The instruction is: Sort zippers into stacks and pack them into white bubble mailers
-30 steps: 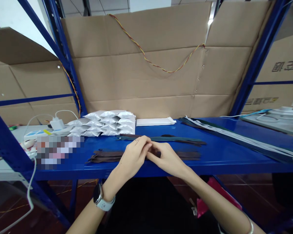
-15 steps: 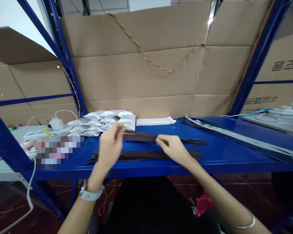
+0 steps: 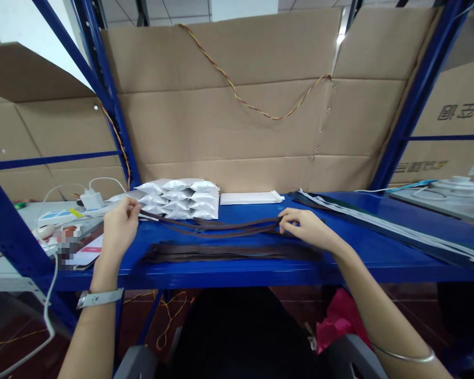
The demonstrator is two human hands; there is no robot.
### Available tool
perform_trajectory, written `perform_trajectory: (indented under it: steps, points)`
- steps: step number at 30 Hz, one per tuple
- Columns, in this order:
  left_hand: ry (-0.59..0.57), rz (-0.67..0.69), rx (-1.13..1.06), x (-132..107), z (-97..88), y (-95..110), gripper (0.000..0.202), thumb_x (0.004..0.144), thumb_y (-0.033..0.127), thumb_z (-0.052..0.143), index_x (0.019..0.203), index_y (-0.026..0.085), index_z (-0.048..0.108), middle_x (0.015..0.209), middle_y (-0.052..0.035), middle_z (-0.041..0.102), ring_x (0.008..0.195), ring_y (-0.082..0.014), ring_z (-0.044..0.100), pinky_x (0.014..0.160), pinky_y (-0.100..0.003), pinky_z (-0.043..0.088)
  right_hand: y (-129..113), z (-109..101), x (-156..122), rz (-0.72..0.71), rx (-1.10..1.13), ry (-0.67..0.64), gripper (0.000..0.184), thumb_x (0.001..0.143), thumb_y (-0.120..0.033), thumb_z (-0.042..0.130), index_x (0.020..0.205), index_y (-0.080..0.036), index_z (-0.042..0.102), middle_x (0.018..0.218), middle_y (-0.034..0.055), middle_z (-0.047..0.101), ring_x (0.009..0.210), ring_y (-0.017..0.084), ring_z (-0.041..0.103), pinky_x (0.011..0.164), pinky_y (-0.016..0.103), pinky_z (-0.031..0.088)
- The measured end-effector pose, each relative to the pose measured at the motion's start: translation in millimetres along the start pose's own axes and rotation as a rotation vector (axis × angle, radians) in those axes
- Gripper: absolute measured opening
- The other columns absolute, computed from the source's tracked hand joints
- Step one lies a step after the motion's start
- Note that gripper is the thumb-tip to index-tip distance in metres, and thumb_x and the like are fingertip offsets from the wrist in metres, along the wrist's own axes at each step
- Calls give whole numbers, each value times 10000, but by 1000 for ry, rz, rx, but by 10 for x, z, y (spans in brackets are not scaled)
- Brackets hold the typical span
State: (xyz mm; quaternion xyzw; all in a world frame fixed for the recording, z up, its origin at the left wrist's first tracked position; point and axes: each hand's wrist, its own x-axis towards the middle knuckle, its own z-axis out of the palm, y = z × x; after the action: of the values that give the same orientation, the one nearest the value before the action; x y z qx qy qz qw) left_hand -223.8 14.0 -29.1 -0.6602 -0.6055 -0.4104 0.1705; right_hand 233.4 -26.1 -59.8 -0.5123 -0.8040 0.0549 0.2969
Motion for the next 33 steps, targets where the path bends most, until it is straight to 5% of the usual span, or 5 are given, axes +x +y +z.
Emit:
perform_trajectory:
  steps: [5, 12, 16, 27, 33]
  points:
    - [-59, 113, 104, -21, 19, 157, 190, 851, 317, 488, 956, 178, 565, 891, -87, 597, 847, -250, 553, 790, -365, 398, -227, -123, -72, 36, 378, -171, 390, 843, -486, 526, 691, -164, 685, 700, 40, 646, 681, 163, 572, 657, 272, 424]
    - [-481, 426, -367, -459, -34, 1395, 317, 953, 358, 367, 783, 172, 560, 747, -15, 596, 706, -151, 530, 672, -276, 400, -641, 119, -56, -35, 702, -49, 595, 934, -530, 360, 550, -174, 642, 560, 27, 587, 578, 123, 524, 668, 276, 410]
    - [-533, 468, -502, -755, 82, 1827, 219, 932, 339, 461, 824, 183, 569, 792, -1, 601, 736, -140, 543, 686, -261, 410, -821, 251, -65, -94, 770, -78, 589, 934, -523, 372, 533, -177, 631, 560, 22, 580, 592, 122, 522, 653, 270, 394]
    - [-334, 829, -85, -738, 84, 1823, 212, 938, 220, 444, 792, 174, 591, 776, -21, 610, 779, -173, 523, 645, -290, 365, -888, 306, -77, -46, 702, -67, 529, 891, -480, 479, 477, -156, 540, 420, -51, 334, 421, 68, 266, 470, 258, 209]
    - [-386, 560, 14, -346, -75, 1111, 233, 910, 269, 463, 735, 194, 596, 752, -26, 613, 779, -179, 554, 688, -288, 411, -341, -239, -178, 167, 622, 403, 510, 821, -461, 577, 402, -192, 470, 417, -25, 375, 448, 94, 311, 515, 300, 241]
